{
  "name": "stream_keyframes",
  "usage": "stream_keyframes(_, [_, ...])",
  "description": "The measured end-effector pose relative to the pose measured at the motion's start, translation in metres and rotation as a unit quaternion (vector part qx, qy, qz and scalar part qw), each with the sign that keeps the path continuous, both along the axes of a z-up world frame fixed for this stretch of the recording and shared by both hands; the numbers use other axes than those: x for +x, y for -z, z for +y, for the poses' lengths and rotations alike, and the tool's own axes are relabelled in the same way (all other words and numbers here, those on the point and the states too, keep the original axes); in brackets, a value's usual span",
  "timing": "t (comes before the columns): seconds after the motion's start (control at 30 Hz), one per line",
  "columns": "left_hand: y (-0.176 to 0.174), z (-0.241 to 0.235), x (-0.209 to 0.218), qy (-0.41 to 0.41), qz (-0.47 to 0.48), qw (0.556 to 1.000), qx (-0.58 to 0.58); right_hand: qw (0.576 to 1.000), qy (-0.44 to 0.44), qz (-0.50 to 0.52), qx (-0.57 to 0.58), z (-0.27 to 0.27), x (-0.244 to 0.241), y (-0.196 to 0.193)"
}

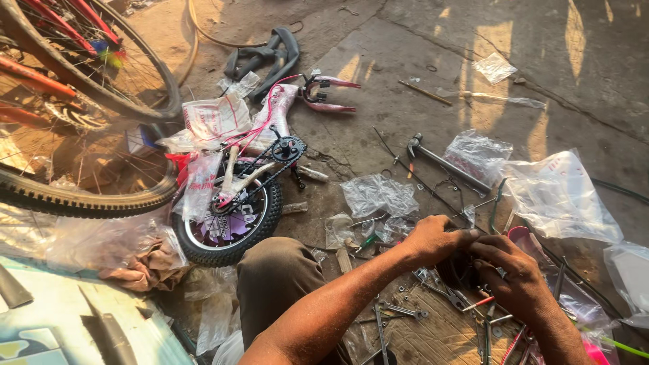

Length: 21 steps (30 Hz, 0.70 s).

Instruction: The person unpacks bicycle components from plastic bags and assembles a small wheel hub. They insert a pink plastic star-shaped piece into the hub, attach a metal axle, and tighten it using a screwdriver and wrench. The person works on the floor surrounded by tools and bicycle parts.

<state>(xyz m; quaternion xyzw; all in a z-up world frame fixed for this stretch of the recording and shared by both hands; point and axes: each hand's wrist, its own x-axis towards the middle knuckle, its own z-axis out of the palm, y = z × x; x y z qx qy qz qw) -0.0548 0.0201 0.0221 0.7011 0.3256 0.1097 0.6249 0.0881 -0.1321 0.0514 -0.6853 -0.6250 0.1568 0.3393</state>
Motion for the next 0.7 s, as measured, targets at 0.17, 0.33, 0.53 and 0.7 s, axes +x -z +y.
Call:
stream_keyframes(0.17, [-0.005, -0.007, -0.001, -0.024, -0.036, 0.999, 0.004, 0.990, 0.052, -0.121, -0.043, -0.001, -0.006, 0.001])
stream_keyframes(0.33, [-0.023, -0.008, -0.009, -0.013, 0.019, 0.999, 0.041, 0.999, 0.017, -0.050, 0.002, 0.004, -0.003, 0.003])
stream_keyframes(0.53, [-0.032, -0.008, -0.018, -0.100, 0.038, 0.994, 0.009, 0.974, 0.114, -0.193, -0.036, 0.029, -0.032, 0.017])
stream_keyframes(0.7, [-0.027, 0.011, -0.019, -0.134, -0.030, 0.989, 0.060, 0.987, 0.135, -0.086, 0.030, 0.047, -0.041, 0.009])
